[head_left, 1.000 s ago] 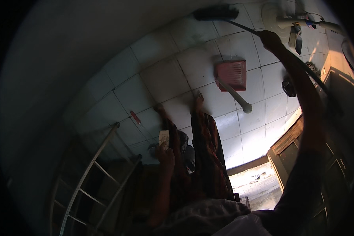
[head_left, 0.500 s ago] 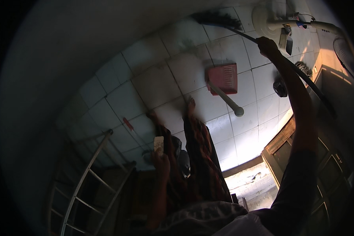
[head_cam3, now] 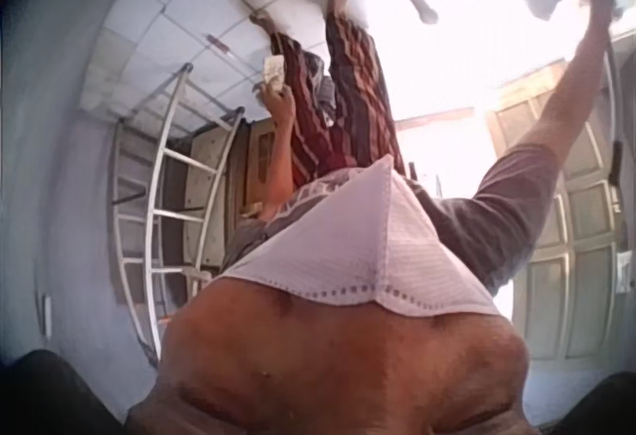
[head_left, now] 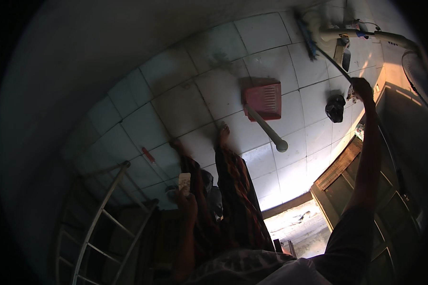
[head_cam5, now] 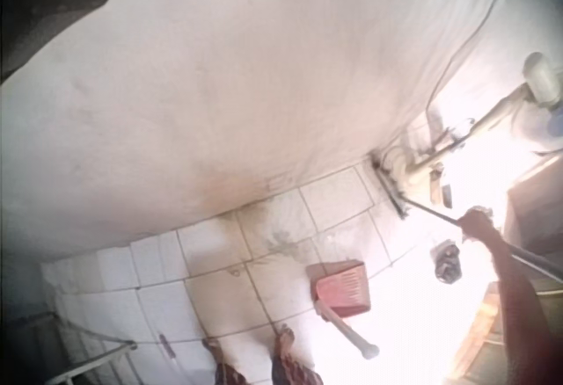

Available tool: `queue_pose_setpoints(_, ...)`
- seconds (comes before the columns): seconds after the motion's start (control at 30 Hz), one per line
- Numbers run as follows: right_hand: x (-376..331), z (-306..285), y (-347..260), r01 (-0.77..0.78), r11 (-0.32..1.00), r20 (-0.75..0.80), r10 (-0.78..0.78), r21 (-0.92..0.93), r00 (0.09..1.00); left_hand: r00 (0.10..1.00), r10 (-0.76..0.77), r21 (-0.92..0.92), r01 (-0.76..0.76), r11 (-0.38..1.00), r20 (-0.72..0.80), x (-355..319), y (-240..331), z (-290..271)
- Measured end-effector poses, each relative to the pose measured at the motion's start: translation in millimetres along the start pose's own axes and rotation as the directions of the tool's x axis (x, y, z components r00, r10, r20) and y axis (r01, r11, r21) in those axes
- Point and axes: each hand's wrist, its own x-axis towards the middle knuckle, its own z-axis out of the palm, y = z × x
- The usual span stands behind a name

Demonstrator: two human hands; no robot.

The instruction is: The person scrapes a wall with a handheld tool, then sweeps the debris into a dustpan with a broom.

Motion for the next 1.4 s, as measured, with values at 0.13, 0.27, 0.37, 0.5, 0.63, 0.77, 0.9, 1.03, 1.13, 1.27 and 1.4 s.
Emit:
queue_pose_setpoints(0.13,125.1,35.7,-34.2,-0.310,0.909,-0.349,0.396,0.278,0.849,0.994,0.084,0.037,-0.082,0.996,-0.063,1.9,0.0,5.3)
queue_pose_setpoints(0.27,193.1,45.7,-111.9,-0.270,0.960,-0.686,0.146,-0.077,0.713,0.999,0.045,0.041,-0.044,0.998,-0.030,0.5,6.8,3.7)
queue_pose_setpoints(0.37,179.2,27.3,-137.8,-0.249,0.967,-0.566,0.178,-0.050,0.805,1.000,-0.011,0.010,0.010,1.000,0.013,-1.6,19.3,1.6)
queue_pose_setpoints(0.5,133.6,-23.1,-139.6,-0.049,0.998,-0.620,0.067,0.045,0.782,0.998,0.032,0.009,-0.032,0.999,0.054,1.6,40.9,3.8)
queue_pose_setpoints(0.63,98.9,-72.0,-167.5,0.168,0.982,-0.572,-0.090,0.084,0.815,0.987,0.063,0.048,-0.071,0.996,0.150,9.3,56.9,-1.3)
queue_pose_setpoints(0.77,72.5,-108.1,-203.4,0.075,0.997,-0.416,-0.064,0.010,0.907,0.979,0.206,0.017,-0.206,0.978,0.014,13.4,59.7,-2.5)
queue_pose_setpoints(0.9,44.4,-136.4,-196.0,0.132,0.989,-0.365,-0.097,0.071,0.926,0.983,0.182,0.003,-0.182,0.983,-0.029,12.3,44.5,-5.7)
queue_pose_setpoints(1.03,43.9,-157.5,-173.6,0.306,0.947,-0.657,-0.174,0.091,0.733,0.989,0.126,-0.004,-0.127,0.992,-0.077,8.8,22.4,-10.8)
queue_pose_setpoints(1.13,73.4,-166.6,-196.3,0.251,0.966,-0.639,-0.157,0.058,0.753,0.999,0.025,-0.046,-0.027,0.999,-0.038,4.6,13.2,-11.7)
queue_pose_setpoints(1.27,118.4,-176.3,-256.0,0.333,0.942,-0.658,-0.227,0.037,0.718,1.000,-0.017,-0.020,0.017,1.000,-0.022,-4.3,14.5,-9.5)
queue_pose_setpoints(1.4,107.2,-191.4,-258.4,0.427,0.903,-0.439,-0.400,-0.040,0.805,1.000,-0.016,-0.078,0.017,0.997,0.008,-11.4,15.2,-9.1)
